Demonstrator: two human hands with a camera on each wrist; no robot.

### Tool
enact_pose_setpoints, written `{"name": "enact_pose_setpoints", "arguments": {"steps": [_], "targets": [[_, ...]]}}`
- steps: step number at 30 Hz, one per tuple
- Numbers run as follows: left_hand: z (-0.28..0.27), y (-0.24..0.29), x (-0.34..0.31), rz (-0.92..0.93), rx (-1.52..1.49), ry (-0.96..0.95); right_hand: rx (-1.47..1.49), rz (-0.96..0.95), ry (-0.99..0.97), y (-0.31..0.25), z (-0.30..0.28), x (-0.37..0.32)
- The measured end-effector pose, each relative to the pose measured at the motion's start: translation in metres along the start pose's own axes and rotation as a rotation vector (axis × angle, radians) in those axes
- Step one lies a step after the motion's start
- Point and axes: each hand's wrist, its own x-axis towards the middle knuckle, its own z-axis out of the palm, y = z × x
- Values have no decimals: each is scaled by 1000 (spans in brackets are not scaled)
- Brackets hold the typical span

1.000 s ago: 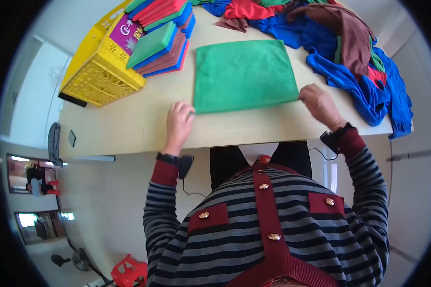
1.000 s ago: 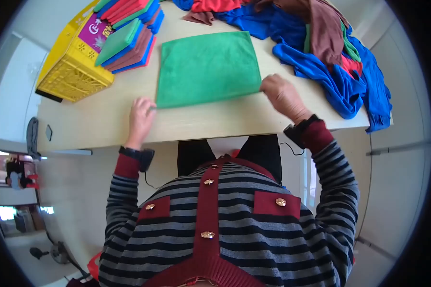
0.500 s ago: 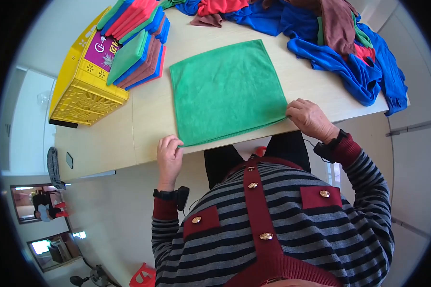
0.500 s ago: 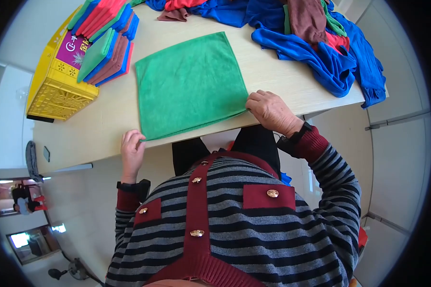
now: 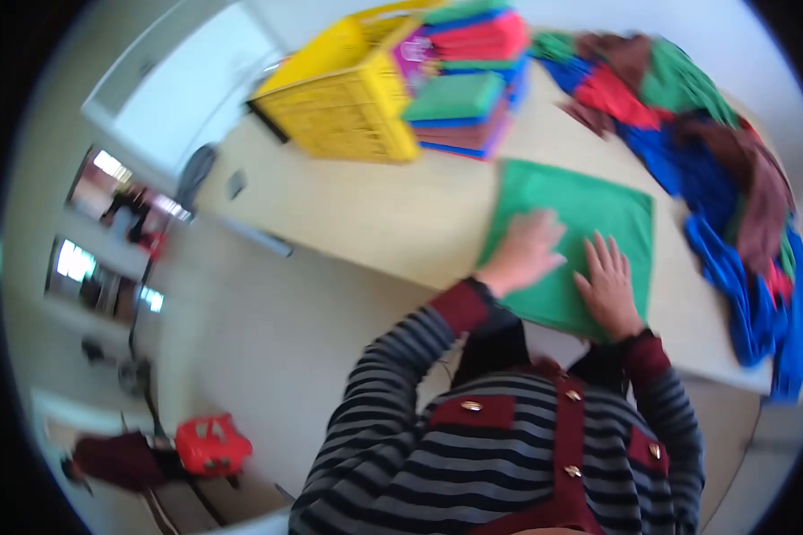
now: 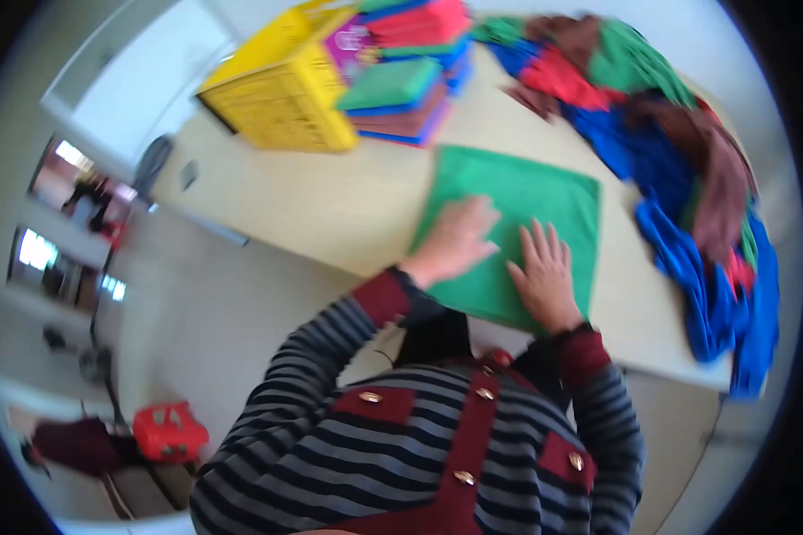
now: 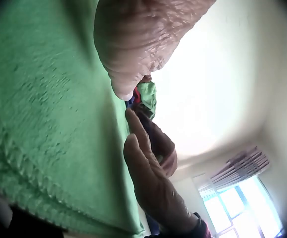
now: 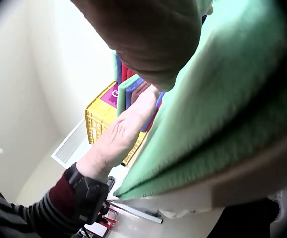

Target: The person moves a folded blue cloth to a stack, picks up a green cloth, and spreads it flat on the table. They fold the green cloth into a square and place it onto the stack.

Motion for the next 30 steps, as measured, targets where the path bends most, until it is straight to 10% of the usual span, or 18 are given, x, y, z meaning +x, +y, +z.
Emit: {"name": "enact_pose_setpoints", "arguments": {"steps": [17, 30], "targets": [[-8, -47, -55, -321, 73, -161, -73, 167, -257, 121, -13, -44], [38, -33, 43, -113, 148, 33, -19, -50, 73, 27, 57, 88]]}}
